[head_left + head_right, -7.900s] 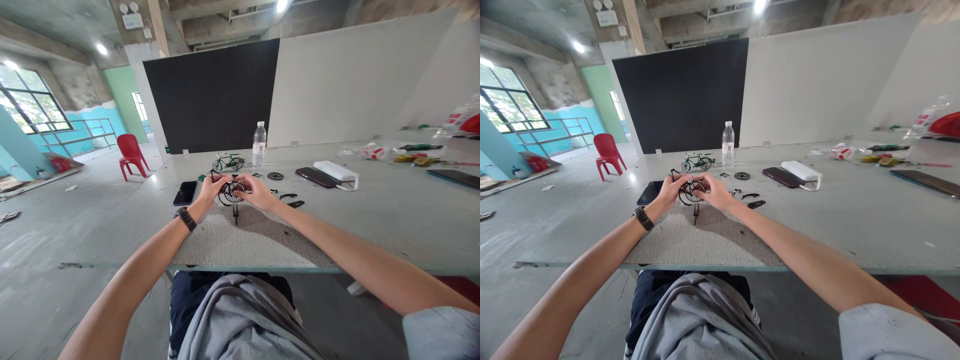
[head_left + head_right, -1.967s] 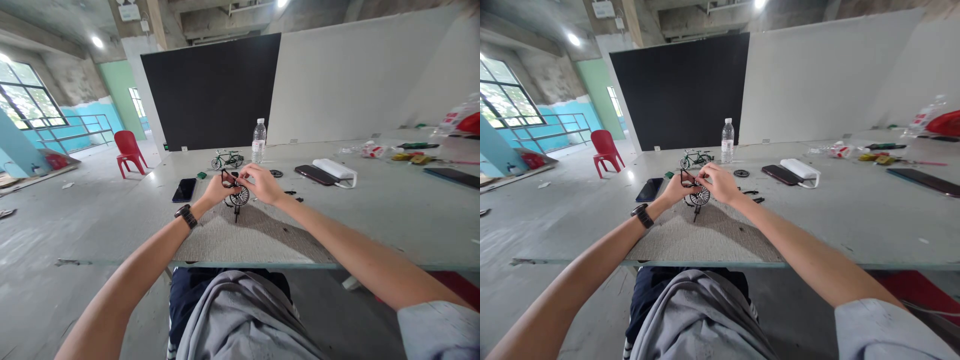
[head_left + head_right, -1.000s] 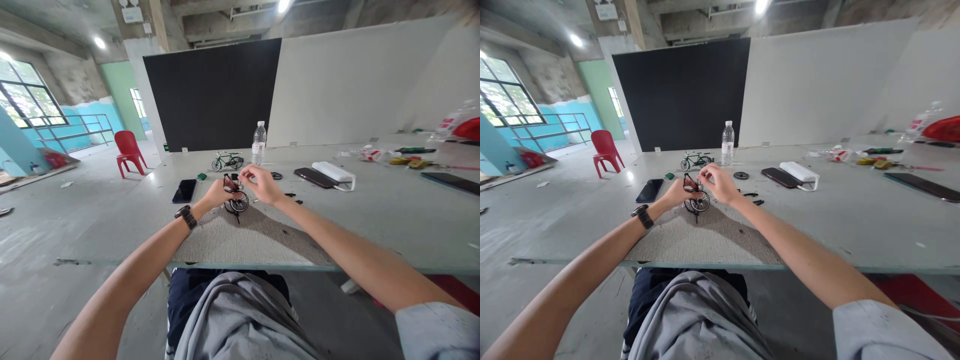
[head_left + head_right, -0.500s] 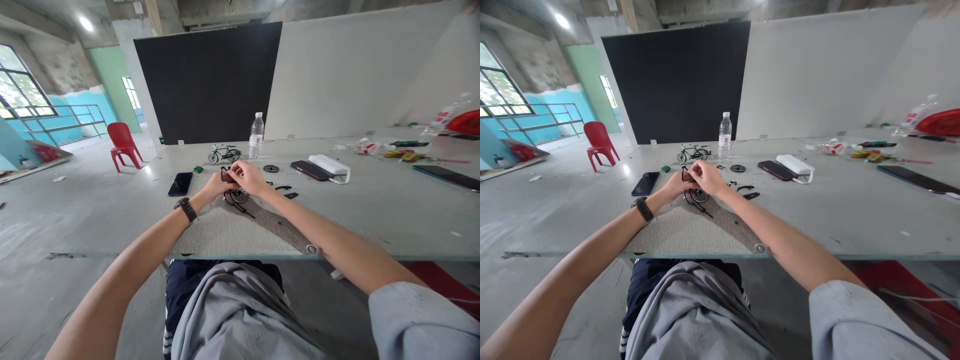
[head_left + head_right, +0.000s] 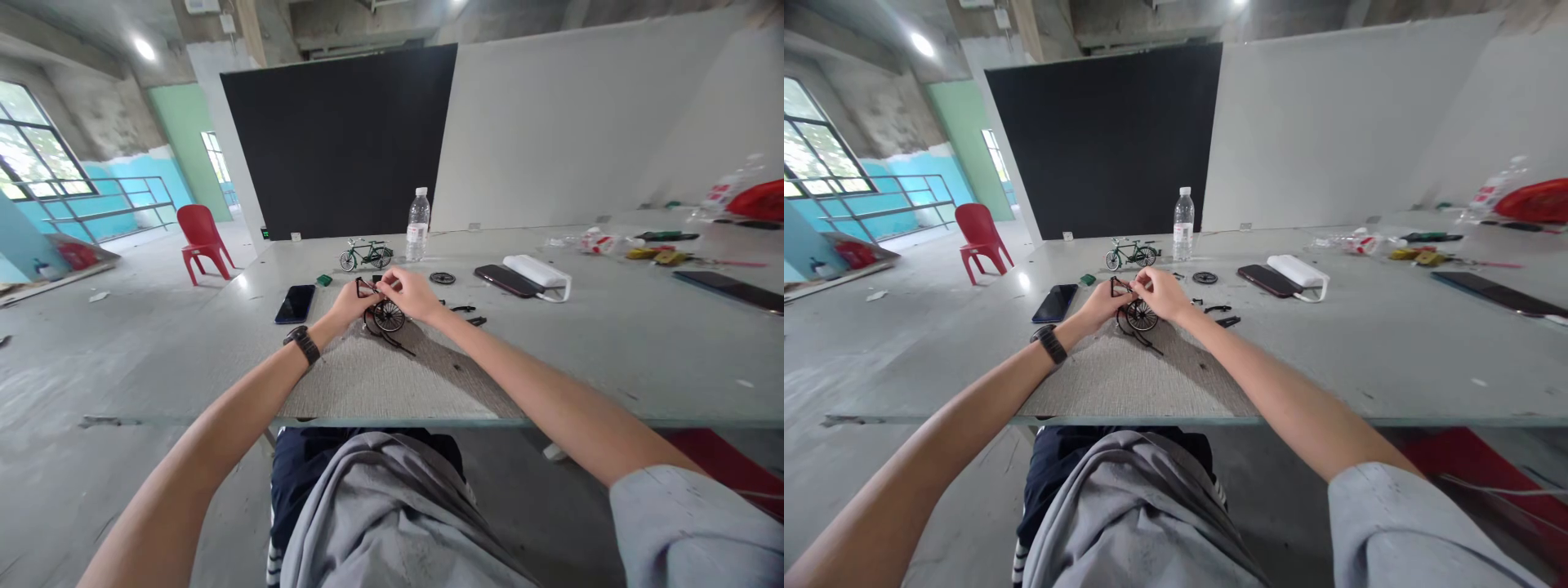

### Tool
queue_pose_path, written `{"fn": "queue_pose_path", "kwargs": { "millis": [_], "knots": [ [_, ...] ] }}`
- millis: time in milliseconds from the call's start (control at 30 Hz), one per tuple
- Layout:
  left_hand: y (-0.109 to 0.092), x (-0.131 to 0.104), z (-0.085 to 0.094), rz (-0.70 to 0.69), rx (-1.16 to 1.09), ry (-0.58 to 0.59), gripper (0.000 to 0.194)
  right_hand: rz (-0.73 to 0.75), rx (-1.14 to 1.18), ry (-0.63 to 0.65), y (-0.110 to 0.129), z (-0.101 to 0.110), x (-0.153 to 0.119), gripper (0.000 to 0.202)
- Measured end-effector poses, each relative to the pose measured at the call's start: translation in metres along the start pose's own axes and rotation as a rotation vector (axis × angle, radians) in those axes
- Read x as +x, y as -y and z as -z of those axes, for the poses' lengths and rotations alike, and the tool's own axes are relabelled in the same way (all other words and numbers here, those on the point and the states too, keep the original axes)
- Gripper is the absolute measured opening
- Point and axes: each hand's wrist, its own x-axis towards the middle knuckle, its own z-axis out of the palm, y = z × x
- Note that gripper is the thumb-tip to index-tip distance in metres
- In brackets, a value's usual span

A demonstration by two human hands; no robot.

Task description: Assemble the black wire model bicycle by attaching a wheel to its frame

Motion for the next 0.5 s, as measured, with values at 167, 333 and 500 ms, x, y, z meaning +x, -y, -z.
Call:
{"fn": "queue_pose_path", "kwargs": {
  "millis": [167,333,500],
  "knots": [
    [0.006,0.006,0.006,-0.013,0.058,-0.01,0.01,-0.027,-0.002,0.008,-0.005,-0.001,0.0,0.012],
    [0.011,0.009,0.01,0.044,0.104,-0.03,0.018,-0.08,0.035,0.104,-0.008,0.004,-0.002,0.013],
    [0.01,0.008,0.016,-0.001,0.436,-0.027,0.027,-0.128,0.118,0.222,-0.013,0.001,-0.005,0.015]
  ]
}}
